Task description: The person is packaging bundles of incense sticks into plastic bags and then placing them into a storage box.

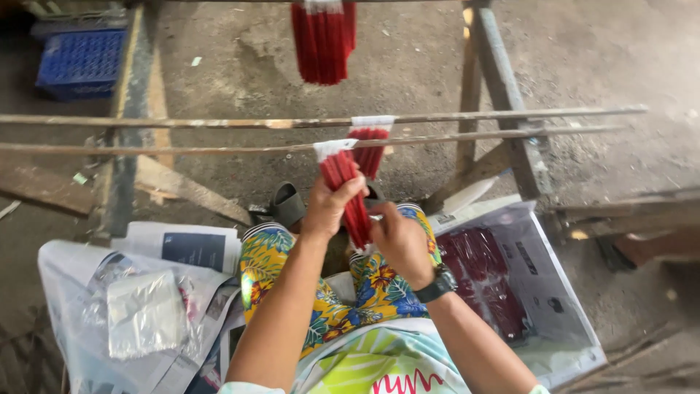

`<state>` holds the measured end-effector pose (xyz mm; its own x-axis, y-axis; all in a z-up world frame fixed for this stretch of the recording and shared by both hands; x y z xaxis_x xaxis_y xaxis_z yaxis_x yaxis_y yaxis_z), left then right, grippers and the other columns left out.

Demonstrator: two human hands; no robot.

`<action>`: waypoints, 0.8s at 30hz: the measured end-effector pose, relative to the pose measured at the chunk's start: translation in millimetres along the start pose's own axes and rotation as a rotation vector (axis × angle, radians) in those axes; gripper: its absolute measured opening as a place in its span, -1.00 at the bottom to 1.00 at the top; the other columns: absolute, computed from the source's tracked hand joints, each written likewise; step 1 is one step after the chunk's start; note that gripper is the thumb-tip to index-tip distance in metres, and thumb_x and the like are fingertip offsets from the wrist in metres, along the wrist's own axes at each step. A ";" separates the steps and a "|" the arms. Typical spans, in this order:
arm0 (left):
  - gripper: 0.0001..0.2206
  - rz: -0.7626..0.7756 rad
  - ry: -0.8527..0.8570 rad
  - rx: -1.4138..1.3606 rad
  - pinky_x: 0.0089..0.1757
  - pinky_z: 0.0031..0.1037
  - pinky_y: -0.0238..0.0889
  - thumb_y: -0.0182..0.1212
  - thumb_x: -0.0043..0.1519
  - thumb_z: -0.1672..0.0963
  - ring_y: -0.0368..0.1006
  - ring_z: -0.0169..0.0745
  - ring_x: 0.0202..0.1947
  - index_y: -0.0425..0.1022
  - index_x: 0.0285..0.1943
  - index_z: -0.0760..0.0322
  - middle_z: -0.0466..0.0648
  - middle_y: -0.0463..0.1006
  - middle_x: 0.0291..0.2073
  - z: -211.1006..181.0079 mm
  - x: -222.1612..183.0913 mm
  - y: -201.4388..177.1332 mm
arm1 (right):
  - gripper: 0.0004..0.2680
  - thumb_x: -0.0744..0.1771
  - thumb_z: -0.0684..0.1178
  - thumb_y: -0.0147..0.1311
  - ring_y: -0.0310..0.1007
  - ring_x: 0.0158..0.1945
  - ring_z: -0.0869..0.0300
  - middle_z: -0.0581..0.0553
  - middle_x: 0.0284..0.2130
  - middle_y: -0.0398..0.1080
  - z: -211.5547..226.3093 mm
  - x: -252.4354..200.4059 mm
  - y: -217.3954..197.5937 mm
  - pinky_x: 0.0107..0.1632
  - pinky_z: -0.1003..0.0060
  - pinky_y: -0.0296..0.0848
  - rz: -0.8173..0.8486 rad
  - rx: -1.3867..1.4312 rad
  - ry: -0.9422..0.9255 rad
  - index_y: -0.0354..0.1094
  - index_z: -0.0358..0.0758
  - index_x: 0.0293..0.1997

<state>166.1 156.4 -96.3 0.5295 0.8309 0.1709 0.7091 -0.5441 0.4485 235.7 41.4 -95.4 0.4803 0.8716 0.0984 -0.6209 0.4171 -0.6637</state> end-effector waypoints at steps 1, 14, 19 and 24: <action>-0.76 -0.020 0.014 0.000 -0.35 -0.50 0.21 0.20 -0.03 0.19 0.36 -0.23 -0.56 0.33 -0.22 0.37 0.08 0.43 -0.64 3.3 0.4 -3.0 | -0.87 0.20 -0.01 -0.06 0.37 -0.56 -0.06 -0.17 -0.71 0.31 17.3 -2.4 -4.7 -0.48 0.06 0.33 -0.043 -0.335 -0.128 0.19 -0.08 -0.26; -0.74 0.111 0.034 -0.026 -0.31 -0.31 0.27 0.12 0.04 0.21 0.34 -0.11 -0.57 0.19 -0.15 0.43 0.14 0.34 -0.60 -2.1 0.6 -13.3 | -0.93 0.16 -0.05 -0.15 0.39 -0.55 0.15 0.01 -0.68 0.28 51.7 -19.2 4.4 -0.48 0.35 0.32 -0.192 -0.587 -0.436 0.13 -0.12 -0.42; -0.73 0.108 0.029 -0.065 -0.33 -0.25 0.30 0.11 0.04 0.22 0.33 -0.11 -0.56 0.18 -0.15 0.45 0.15 0.32 -0.58 4.8 0.6 -18.6 | -0.93 0.19 -0.04 -0.19 0.39 -0.55 0.12 -0.02 -0.69 0.27 56.1 -20.0 3.5 -0.48 0.36 0.28 -0.186 -0.583 -0.481 0.12 -0.15 -0.45; -0.74 0.104 0.014 -0.051 -0.31 -0.28 0.29 0.11 0.04 0.22 0.34 -0.12 -0.55 0.19 -0.15 0.44 0.13 0.33 -0.58 0.0 -1.1 -14.7 | -0.93 0.19 -0.04 -0.19 0.39 -0.54 0.13 -0.02 -0.68 0.28 54.8 -21.2 4.7 -0.47 0.36 0.29 -0.153 -0.584 -0.475 0.13 -0.16 -0.46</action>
<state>155.1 163.5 -103.1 0.5924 0.7718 0.2309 0.6257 -0.6213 0.4717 188.7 39.0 -60.1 0.1346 0.8874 0.4410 -0.0779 0.4531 -0.8880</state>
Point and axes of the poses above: each hand's wrist, its own x-axis towards the middle knuckle, its own y-axis out of the palm, z = x × y, the point moved 7 cm from there along x, towards the middle knuckle
